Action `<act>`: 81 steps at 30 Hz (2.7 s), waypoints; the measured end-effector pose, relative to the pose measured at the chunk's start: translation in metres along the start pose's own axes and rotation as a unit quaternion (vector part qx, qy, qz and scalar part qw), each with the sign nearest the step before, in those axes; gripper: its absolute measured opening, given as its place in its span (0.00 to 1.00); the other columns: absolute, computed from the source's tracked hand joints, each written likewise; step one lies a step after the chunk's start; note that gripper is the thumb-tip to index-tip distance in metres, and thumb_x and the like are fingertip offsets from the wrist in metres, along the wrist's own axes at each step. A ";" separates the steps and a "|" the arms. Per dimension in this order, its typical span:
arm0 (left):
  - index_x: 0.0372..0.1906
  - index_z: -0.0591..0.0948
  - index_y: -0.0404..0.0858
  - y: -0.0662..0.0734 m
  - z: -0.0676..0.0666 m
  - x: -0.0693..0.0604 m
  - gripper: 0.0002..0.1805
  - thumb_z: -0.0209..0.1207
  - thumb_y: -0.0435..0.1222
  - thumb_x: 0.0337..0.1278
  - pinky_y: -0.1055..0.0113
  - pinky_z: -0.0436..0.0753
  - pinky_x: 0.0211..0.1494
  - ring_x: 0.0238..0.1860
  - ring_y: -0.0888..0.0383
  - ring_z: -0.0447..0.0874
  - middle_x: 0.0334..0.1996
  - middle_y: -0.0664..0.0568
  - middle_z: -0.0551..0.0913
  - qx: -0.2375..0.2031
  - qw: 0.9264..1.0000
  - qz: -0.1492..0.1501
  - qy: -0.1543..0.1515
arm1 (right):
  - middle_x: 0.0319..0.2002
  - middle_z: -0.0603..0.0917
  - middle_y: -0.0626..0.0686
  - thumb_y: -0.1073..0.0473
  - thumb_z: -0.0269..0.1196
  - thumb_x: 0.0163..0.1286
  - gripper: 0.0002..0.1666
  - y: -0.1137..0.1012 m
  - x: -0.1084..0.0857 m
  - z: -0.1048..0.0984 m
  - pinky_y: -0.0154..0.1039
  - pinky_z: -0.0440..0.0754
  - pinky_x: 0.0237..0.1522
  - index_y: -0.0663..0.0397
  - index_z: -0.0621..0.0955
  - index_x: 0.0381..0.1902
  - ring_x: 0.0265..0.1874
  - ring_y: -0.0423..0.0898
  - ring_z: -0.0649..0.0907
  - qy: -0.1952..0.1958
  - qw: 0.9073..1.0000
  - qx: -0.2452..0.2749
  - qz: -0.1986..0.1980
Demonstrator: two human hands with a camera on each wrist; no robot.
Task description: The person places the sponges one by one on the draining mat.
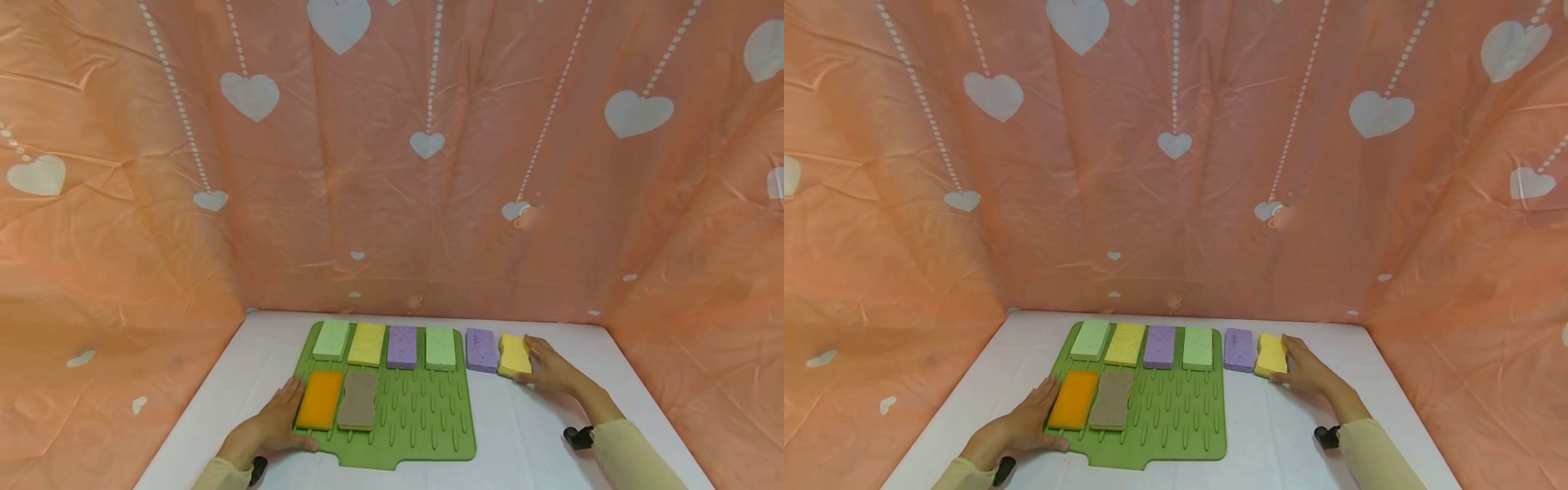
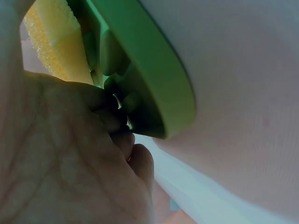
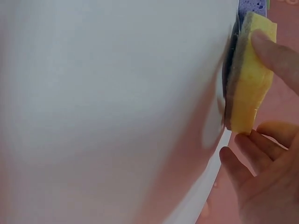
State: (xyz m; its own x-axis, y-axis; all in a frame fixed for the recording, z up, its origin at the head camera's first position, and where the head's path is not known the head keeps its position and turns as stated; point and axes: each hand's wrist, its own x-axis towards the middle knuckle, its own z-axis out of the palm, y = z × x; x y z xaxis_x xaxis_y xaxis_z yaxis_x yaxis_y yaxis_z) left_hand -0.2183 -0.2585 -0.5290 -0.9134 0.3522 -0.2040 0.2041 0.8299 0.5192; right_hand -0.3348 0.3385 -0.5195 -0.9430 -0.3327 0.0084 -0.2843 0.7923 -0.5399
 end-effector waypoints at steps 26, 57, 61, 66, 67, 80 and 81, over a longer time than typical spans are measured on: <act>0.78 0.52 0.12 0.006 0.000 -0.001 0.71 0.83 0.52 0.48 0.32 0.48 0.84 0.83 0.23 0.42 0.81 0.17 0.47 0.036 0.999 0.006 0.015 | 0.74 0.64 0.78 0.48 0.81 0.64 0.63 -0.022 -0.028 0.011 0.73 0.75 0.66 0.80 0.59 0.79 0.66 0.78 0.75 0.096 0.995 0.016 -0.033; 0.78 0.51 0.12 0.004 0.001 -0.002 0.71 0.83 0.52 0.48 0.31 0.47 0.83 0.83 0.23 0.41 0.81 0.17 0.45 0.019 1.000 0.006 0.014 | 0.76 0.67 0.72 0.46 0.82 0.62 0.65 -0.093 -0.031 0.061 0.68 0.70 0.73 0.74 0.61 0.81 0.75 0.72 0.70 0.068 0.991 0.029 -0.111; 0.79 0.52 0.12 0.005 -0.001 -0.002 0.71 0.83 0.52 0.48 0.32 0.47 0.83 0.83 0.24 0.41 0.81 0.17 0.45 0.021 1.000 0.004 0.014 | 0.76 0.66 0.75 0.44 0.82 0.61 0.65 -0.100 -0.030 0.069 0.70 0.68 0.74 0.76 0.62 0.80 0.76 0.74 0.67 0.062 0.990 0.027 -0.122; 0.78 0.52 0.12 0.008 -0.002 -0.003 0.71 0.83 0.51 0.49 0.31 0.47 0.83 0.83 0.23 0.41 0.81 0.17 0.45 0.017 1.000 0.005 0.013 | 0.77 0.65 0.76 0.43 0.82 0.61 0.65 -0.108 -0.030 0.079 0.71 0.68 0.73 0.74 0.62 0.80 0.75 0.76 0.67 0.050 0.989 0.030 -0.136; 0.79 0.51 0.12 0.008 -0.003 -0.003 0.71 0.82 0.51 0.49 0.32 0.47 0.84 0.83 0.23 0.41 0.81 0.17 0.45 0.015 1.000 0.004 0.012 | 0.77 0.65 0.76 0.43 0.82 0.61 0.65 -0.109 -0.029 0.081 0.71 0.69 0.72 0.74 0.62 0.80 0.75 0.76 0.67 0.049 0.988 0.030 -0.140; 0.80 0.51 0.15 -0.015 0.008 0.005 0.80 0.79 0.67 0.40 0.34 0.41 0.84 0.84 0.26 0.37 0.82 0.19 0.43 -0.015 0.999 0.012 0.025 | 0.76 0.67 0.70 0.41 0.81 0.62 0.63 -0.137 -0.025 0.100 0.68 0.73 0.71 0.73 0.64 0.80 0.75 0.72 0.70 0.029 0.985 0.032 -0.165; 0.80 0.50 0.14 -0.014 0.007 0.004 0.80 0.79 0.67 0.40 0.34 0.40 0.84 0.84 0.25 0.37 0.82 0.19 0.42 -0.019 0.999 0.015 0.024 | 0.77 0.67 0.70 0.41 0.81 0.63 0.63 -0.140 -0.025 0.102 0.68 0.73 0.71 0.73 0.64 0.80 0.75 0.71 0.70 0.025 0.985 0.033 -0.165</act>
State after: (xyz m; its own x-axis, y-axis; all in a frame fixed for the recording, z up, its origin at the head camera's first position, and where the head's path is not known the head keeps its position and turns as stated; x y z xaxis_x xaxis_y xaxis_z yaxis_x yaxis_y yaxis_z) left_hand -0.2226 -0.2656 -0.5434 -0.9231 0.3547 -0.1483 0.2186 0.8016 0.5565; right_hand -0.2542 0.1841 -0.5299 -0.8086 -0.5403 0.2329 -0.5667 0.6090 -0.5549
